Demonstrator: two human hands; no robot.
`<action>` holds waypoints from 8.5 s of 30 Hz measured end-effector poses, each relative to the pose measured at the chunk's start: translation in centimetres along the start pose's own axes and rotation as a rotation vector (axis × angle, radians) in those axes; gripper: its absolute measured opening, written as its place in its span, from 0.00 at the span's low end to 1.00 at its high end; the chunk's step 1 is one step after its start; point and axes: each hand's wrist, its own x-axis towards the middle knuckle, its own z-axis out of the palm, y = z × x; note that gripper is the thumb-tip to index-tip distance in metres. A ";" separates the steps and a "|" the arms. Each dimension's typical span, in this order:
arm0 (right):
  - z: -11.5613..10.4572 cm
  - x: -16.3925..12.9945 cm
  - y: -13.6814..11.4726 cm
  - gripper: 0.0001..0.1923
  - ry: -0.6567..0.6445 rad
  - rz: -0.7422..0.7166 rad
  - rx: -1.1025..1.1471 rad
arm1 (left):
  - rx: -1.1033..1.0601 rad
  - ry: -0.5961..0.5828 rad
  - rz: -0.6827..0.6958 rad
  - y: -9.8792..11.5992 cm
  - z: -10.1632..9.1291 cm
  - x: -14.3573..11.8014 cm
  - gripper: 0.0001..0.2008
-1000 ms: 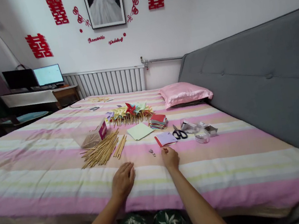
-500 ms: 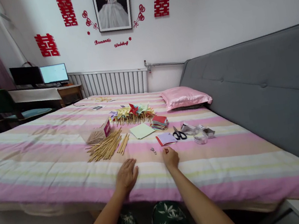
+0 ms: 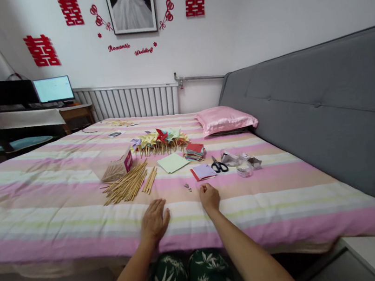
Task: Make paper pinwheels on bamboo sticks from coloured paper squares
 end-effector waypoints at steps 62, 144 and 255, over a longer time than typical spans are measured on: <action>1.7 0.5 -0.2 0.17 0.033 -0.036 -0.184 | -0.112 0.101 -0.036 -0.2 0.0 -0.2 0.15; 1.9 18.8 1.9 0.31 -0.470 -0.347 -0.354 | -1.007 -0.158 -0.669 2.0 9.5 20.4 0.18; -2.5 15.7 -5.6 0.15 -0.330 -0.658 0.406 | -1.747 0.116 -1.112 3.3 7.2 20.8 0.16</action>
